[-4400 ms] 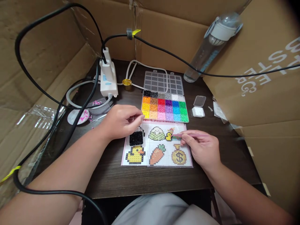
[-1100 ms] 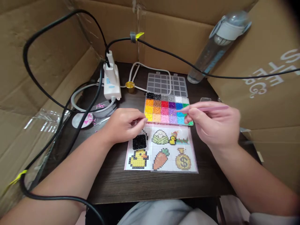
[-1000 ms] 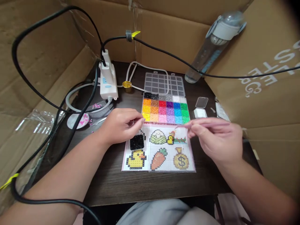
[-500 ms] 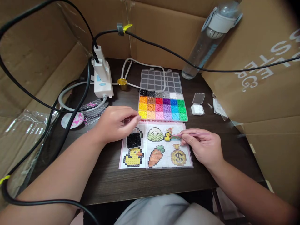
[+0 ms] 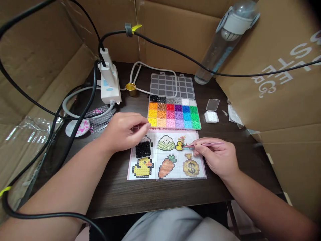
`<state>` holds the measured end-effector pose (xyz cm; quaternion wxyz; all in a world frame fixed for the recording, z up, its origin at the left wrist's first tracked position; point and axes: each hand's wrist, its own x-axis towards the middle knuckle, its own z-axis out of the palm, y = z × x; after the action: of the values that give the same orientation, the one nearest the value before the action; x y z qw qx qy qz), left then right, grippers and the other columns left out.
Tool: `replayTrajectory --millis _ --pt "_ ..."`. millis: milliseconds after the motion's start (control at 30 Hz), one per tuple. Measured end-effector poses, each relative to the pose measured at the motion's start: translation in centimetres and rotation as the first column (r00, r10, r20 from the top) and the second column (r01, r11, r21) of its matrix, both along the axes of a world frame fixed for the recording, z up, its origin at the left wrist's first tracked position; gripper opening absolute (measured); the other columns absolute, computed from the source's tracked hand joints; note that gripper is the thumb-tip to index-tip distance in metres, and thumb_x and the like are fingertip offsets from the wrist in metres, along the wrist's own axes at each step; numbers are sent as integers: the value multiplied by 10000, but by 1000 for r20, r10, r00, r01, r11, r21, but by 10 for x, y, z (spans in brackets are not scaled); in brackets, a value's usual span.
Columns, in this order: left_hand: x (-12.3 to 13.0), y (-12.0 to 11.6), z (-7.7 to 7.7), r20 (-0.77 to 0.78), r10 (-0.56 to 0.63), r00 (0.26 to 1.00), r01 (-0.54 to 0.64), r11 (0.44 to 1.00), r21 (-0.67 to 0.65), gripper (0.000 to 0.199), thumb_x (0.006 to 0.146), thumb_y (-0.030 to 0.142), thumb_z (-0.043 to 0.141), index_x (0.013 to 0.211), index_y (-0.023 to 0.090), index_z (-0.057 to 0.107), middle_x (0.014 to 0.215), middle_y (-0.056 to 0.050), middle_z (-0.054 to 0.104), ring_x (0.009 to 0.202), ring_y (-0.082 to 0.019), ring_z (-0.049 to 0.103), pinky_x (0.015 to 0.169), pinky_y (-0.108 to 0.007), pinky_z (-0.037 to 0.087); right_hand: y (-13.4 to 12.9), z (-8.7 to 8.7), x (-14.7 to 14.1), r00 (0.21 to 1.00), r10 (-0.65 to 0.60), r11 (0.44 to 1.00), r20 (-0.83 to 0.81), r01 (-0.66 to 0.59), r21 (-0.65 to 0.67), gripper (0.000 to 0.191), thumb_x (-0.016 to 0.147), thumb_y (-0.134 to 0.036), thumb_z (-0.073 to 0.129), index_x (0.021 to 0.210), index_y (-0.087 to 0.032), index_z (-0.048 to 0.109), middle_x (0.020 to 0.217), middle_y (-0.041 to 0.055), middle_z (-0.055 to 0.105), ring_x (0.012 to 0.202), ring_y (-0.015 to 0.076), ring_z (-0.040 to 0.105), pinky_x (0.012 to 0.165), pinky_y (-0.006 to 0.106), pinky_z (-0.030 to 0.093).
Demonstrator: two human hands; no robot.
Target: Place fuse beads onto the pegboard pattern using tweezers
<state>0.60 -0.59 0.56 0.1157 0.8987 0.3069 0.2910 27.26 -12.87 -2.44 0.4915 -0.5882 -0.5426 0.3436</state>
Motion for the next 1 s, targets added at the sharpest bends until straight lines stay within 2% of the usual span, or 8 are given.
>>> replayTrajectory --millis 367,600,733,867,933,1000 --pt "-1 1 -1 -26 20 999 -20 1000 -10 251 875 254 494 725 172 677 623 -2 643 547 -99 543 545 -228 400 2 4 -2 999 12 1000 50 -13 23 133 791 -142 674 700 -198 753 709 12 743 558 124 671 543 213 568" --pt "-1 2 -2 10 5 1000 -5 1000 -15 224 857 253 514 714 185 673 614 -1 638 531 -101 533 526 -237 388 0 2 -1 1000 11 1000 28 -11 -22 89 802 -179 684 769 -197 765 748 34 750 561 146 669 545 256 573" --pt "-1 1 -2 11 -5 1000 5 1000 -11 219 855 231 516 710 170 669 604 -2 624 524 -95 515 513 -232 375 0 -2 1 1000 6 1000 -30 -6 10 84 816 -191 688 811 -209 769 719 32 735 558 146 651 545 270 559" --pt "-1 0 -4 48 -40 998 39 999 17 213 848 197 528 697 150 670 581 -1 590 519 -92 495 503 -229 362 16 14 -7 999 -23 996 -29 25 87 63 794 -198 711 796 -219 770 660 20 714 546 146 643 525 273 544" --pt "-2 0 -5 60 -47 997 45 998 31 204 842 178 537 693 141 672 569 3 576 515 -89 484 503 -227 359 32 27 -17 1000 -19 994 25 16 110 57 782 -200 715 771 -216 769 631 13 705 526 141 637 508 268 539" --pt "-2 0 -6 63 -52 997 50 998 39 193 836 162 547 695 132 675 567 3 575 515 -86 481 506 -225 359 51 38 -29 994 -23 991 106 9 133 72 762 -185 723 704 -208 759 702 25 732 580 143 662 546 265 558"
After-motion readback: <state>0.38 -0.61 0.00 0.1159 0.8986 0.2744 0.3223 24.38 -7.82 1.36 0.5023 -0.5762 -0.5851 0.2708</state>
